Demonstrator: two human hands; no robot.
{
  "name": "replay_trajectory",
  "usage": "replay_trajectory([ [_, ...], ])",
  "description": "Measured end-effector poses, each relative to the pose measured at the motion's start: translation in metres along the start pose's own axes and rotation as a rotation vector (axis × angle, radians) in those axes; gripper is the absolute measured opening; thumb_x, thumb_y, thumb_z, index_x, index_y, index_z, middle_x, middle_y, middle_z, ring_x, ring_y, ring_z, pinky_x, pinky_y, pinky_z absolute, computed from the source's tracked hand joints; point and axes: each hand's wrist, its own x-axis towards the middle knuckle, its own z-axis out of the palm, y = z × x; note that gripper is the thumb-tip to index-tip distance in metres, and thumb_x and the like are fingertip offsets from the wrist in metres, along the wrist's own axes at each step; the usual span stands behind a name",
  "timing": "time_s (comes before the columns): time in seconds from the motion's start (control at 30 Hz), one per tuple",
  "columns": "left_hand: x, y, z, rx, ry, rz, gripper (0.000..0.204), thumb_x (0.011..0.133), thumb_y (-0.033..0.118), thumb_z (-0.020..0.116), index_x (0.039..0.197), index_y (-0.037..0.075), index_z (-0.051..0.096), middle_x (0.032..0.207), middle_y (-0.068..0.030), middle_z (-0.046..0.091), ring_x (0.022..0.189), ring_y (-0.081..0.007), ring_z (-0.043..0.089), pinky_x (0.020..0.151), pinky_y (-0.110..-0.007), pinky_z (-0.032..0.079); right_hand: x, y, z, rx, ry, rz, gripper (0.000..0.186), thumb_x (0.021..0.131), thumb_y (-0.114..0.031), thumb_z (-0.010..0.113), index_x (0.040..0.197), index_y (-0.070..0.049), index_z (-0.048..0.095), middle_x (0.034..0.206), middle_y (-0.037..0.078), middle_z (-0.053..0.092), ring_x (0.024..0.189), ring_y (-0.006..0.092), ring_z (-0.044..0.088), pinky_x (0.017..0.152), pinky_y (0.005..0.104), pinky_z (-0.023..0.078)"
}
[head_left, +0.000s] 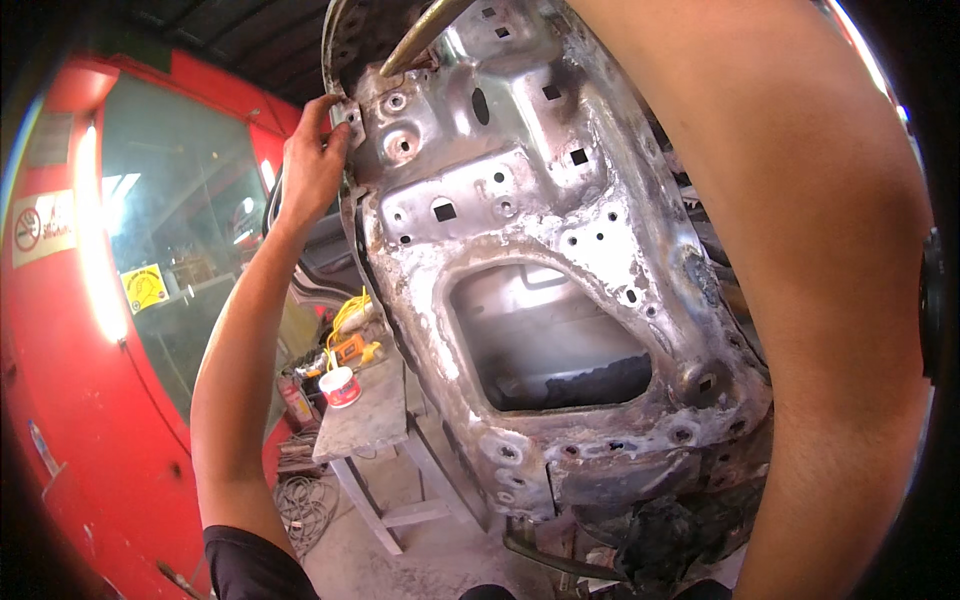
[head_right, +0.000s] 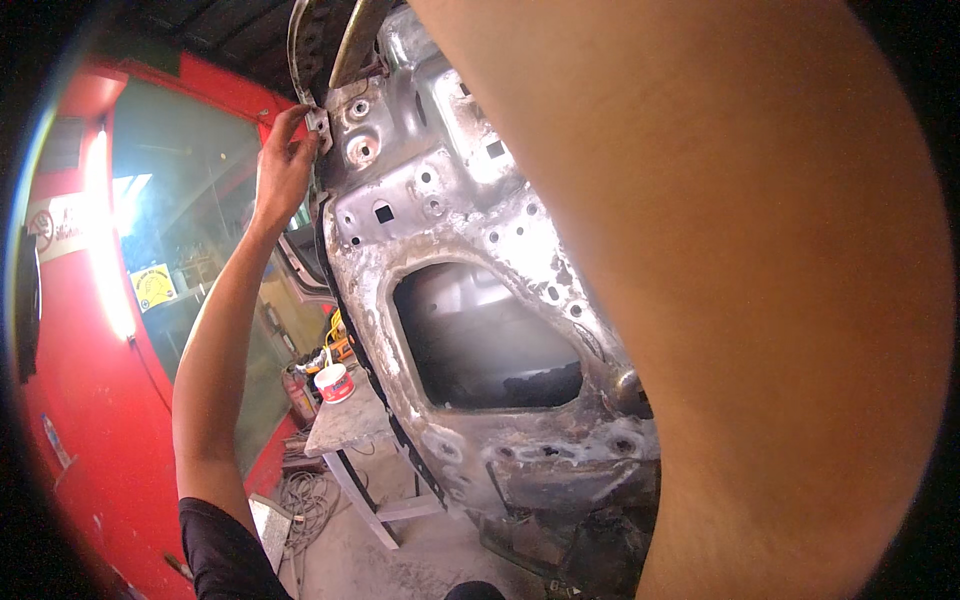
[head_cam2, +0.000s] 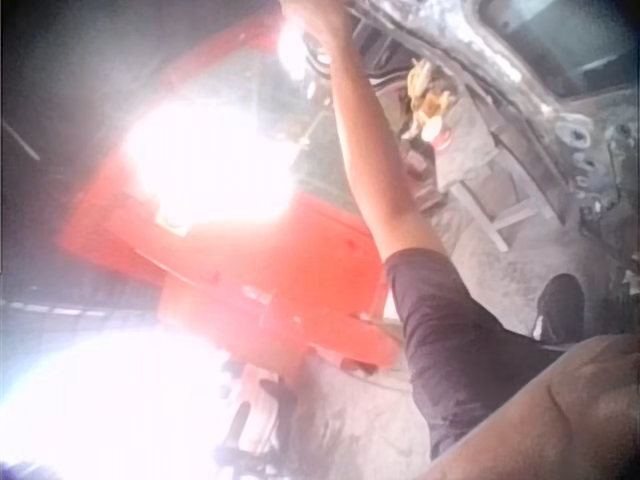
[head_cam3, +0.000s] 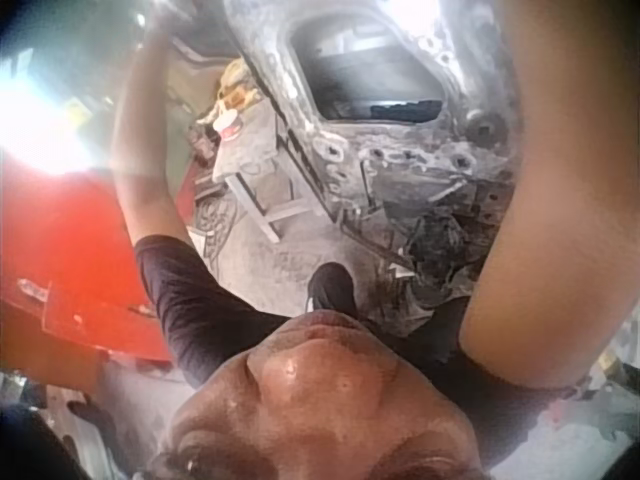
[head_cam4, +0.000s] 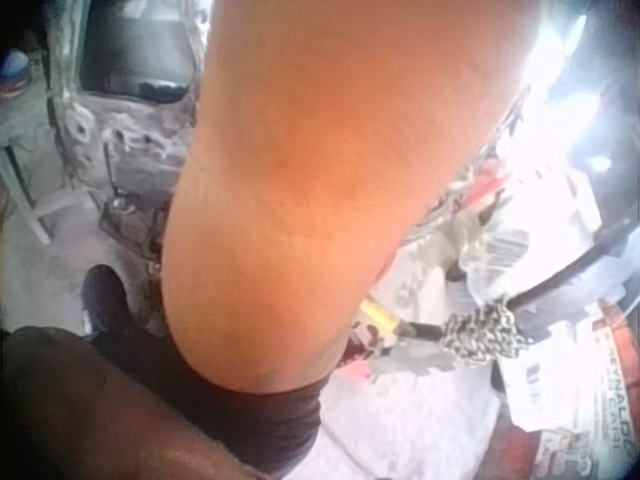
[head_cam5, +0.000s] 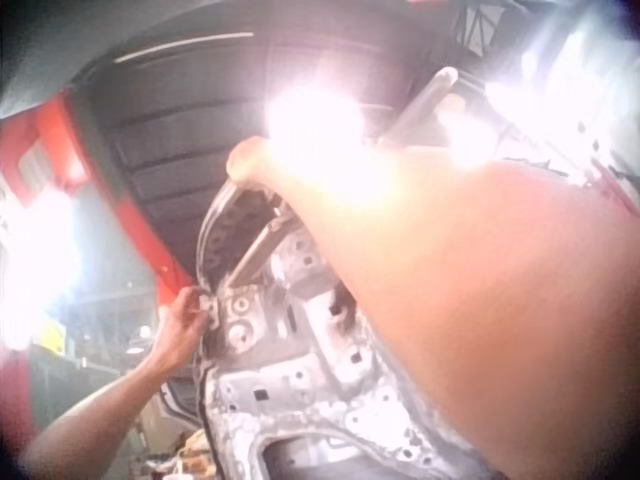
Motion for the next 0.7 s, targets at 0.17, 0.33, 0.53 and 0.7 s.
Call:
replay_trajectory([
  [0.17,-0.005,-0.01,0.011,0.29,0.075,0.17,0.052,0.098,0.023,0.054,0.149,0.014,0.051,0.15,-0.03,0.039,0.125,-0.0457,0.056,0.105,-0.047,0.047,-0.003,-0.004,0.01,0.024,0.01,0.005,0.023,0.082,-0.03,0.07,0.097,-0.013,0.065,0.089,0.009,0.066,0.08,0.0261,0.065,0.068,0.0377,0.053],
  [0.33,0.013,0.002,0.03,0.436,0.121,0.028,0.058,0.092,0.025,0.048,0.148,0.011,0.052,0.148,-0.035,0.038,0.124,-0.0484,0.056,0.106,-0.049,0.046,0.0,-0.002,0.005,0.013,0.015,-0.008,0.022,0.082,-0.03,0.07,0.095,-0.013,0.066,0.087,0.009,0.066,0.08,0.0262,0.065,0.068,0.038,0.053],
  [0.53,0.01,-0.003,0.035,0.408,0.171,0.024,0.06,0.09,0.024,0.05,0.149,0.011,0.051,0.147,-0.0341,0.04,0.122,-0.0485,0.057,0.105,-0.05,0.046,0.002,-0.004,0.008,0.013,0.024,-0.017,0.022,0.081,-0.031,0.07,0.094,-0.013,0.066,0.086,0.009,0.066,0.079,0.0264,0.065,0.067,0.0383,0.053],
  [0.7,-0.002,0.002,0.031,0.041,0.265,-0.023,0.058,0.089,0.018,0.061,0.146,0.006,0.054,0.149,-0.0246,0.047,0.121,-0.0381,0.061,0.104,-0.044,0.048,0.003,-0.005,0.01,0.01,0.025,-0.025,0.021,0.081,-0.031,0.071,0.092,-0.013,0.066,0.085,0.008,0.066,0.078,0.0265,0.065,0.066,0.0385,0.053],
])
